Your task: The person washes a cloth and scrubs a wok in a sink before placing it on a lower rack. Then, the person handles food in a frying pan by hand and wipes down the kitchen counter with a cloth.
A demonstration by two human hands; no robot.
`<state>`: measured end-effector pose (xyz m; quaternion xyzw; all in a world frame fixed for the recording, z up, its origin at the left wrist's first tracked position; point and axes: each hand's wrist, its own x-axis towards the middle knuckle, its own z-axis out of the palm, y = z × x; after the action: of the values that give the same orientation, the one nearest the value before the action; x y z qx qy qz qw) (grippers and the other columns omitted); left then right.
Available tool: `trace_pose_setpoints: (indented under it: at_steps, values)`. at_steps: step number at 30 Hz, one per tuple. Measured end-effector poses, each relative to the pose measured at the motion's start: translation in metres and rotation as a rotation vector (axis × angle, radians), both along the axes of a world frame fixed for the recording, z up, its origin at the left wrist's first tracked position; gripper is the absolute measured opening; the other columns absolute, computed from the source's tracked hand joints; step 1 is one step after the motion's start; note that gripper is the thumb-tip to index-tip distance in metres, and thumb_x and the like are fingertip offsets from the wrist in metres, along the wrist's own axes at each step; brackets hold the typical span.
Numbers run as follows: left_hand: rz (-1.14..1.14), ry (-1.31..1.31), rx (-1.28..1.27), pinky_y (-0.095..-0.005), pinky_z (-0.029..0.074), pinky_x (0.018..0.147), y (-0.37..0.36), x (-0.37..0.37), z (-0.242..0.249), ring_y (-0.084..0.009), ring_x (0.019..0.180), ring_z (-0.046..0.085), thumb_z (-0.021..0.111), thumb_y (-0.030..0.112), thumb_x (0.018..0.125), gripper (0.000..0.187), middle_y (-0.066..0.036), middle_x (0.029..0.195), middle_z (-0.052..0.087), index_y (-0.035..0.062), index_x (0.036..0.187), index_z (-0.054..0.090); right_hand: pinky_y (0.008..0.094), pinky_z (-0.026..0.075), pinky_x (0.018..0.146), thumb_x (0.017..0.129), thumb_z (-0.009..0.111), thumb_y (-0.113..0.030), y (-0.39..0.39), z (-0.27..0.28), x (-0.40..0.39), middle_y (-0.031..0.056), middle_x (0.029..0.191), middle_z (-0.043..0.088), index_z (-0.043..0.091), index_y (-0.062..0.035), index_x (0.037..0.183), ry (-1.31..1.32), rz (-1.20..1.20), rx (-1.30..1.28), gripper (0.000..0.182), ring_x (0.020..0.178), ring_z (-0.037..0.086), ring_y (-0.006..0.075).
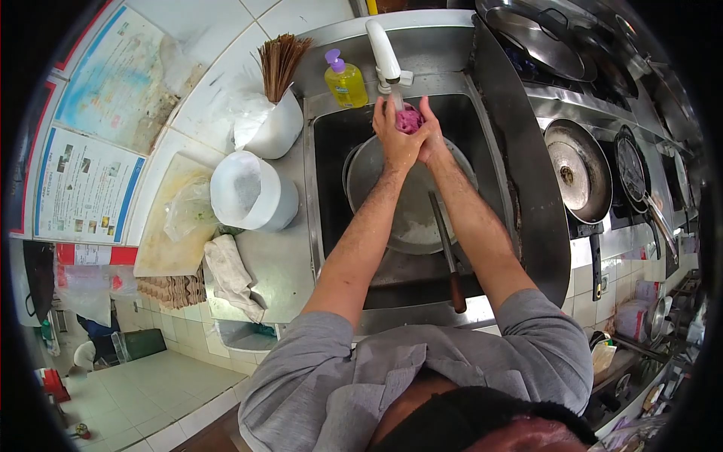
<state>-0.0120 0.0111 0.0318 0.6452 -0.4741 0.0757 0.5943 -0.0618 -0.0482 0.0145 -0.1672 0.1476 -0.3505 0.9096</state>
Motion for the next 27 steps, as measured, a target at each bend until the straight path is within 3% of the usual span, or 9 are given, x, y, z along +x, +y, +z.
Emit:
trace_pose_setpoints:
  at_steps: [2,4,5,12,14,17,22,24,27]
  values:
    - [0.004,-0.017,-0.014,-0.0368,0.038,0.092,-0.013,0.008,-0.007,-0.0300,0.106,0.049,0.076,0.029,0.066,0.060,-0.021,0.125,0.040,0.0000,0.112,0.052,0.0337,0.049,0.072,0.085,0.052,-0.049,0.001,0.005,0.011,0.0065,0.089,0.060,0.055,-0.0060,0.102,0.043,-0.024,0.004,0.047,0.079,0.059,0.0189]
    - [-0.117,0.433,-0.024,-0.0352,0.041,0.086,-0.018,0.006,0.002,-0.0257,0.100,0.051,0.073,0.029,0.071,0.053,-0.018,0.114,0.048,-0.0025,0.109,0.054,0.0294,0.048,0.068,0.084,0.058,-0.032,0.008,0.015,0.021,0.0042,0.084,0.059,0.057,-0.0047,0.094,0.219,-0.318,-0.121,0.029,0.075,0.057,0.0151]
    - [-0.203,0.433,-0.008,-0.0317,0.043,0.076,-0.017,0.010,0.010,-0.0184,0.087,0.053,0.067,0.027,0.078,0.036,-0.011,0.096,0.055,-0.0028,0.096,0.057,0.0265,0.046,0.065,0.082,0.058,-0.018,0.013,0.023,0.020,0.0016,0.080,0.058,0.060,-0.0037,0.087,0.259,-0.406,-0.135,0.015,0.073,0.056,0.0127]
    - [-0.177,0.923,-0.086,-0.0280,0.043,0.057,-0.031,0.013,0.002,-0.0108,0.062,0.051,0.056,0.023,0.085,0.023,-0.001,0.067,0.054,0.0034,0.073,0.056,0.0322,0.046,0.064,0.073,0.063,-0.022,-0.009,-0.008,0.021,0.0104,0.076,0.061,0.063,-0.0004,0.075,0.770,-0.610,-0.600,0.022,0.072,0.059,0.0188]
    - [-0.229,1.000,-0.138,-0.0311,0.042,0.054,-0.042,0.021,-0.019,-0.0153,0.056,0.051,0.053,0.019,0.082,0.026,-0.004,0.058,0.054,-0.0002,0.065,0.056,0.0371,0.046,0.066,0.069,0.063,-0.027,-0.006,-0.005,0.014,0.0147,0.080,0.060,0.064,-0.0026,0.075,1.164,-0.756,-1.170,0.025,0.073,0.059,0.0270]
    - [-0.360,1.368,-0.155,-0.0317,0.044,0.056,-0.045,0.022,-0.030,-0.0165,0.061,0.053,0.050,0.018,0.080,0.020,-0.002,0.069,0.056,0.0037,0.069,0.057,0.0378,0.045,0.064,0.072,0.062,-0.026,0.015,0.027,0.007,0.0137,0.077,0.058,0.063,-0.0056,0.075,1.317,-0.724,-1.146,0.021,0.071,0.057,0.0284]
    - [-0.471,1.603,0.008,-0.0326,0.046,0.064,-0.030,0.023,-0.025,-0.0175,0.069,0.056,0.051,0.025,0.082,0.021,-0.003,0.080,0.058,0.0054,0.078,0.056,0.0363,0.045,0.066,0.075,0.061,-0.032,0.016,0.025,0.000,0.0124,0.079,0.057,0.064,-0.0045,0.079,1.279,-0.634,-1.227,0.028,0.072,0.057,0.0276]
    - [-0.754,1.732,-0.109,-0.0380,0.049,0.070,-0.019,0.021,-0.016,-0.0211,0.076,0.059,0.049,0.034,0.084,0.027,-0.005,0.082,0.058,0.0079,0.084,0.056,0.0356,0.045,0.067,0.077,0.059,-0.033,0.002,0.009,0.002,0.0099,0.081,0.059,0.065,-0.0050,0.083,1.215,-0.601,-1.226,0.029,0.071,0.058,0.0262]
    - [-0.658,1.642,-0.051,-0.0354,0.050,0.069,-0.021,0.020,-0.014,-0.0180,0.076,0.060,0.056,0.032,0.083,0.023,-0.004,0.084,0.060,0.0094,0.086,0.057,0.0287,0.042,0.066,0.088,0.053,-0.026,-0.021,-0.005,0.002,0.0034,0.077,0.058,0.063,-0.0017,0.097,0.531,-0.291,-0.643,0.028,0.070,0.051,0.0106]
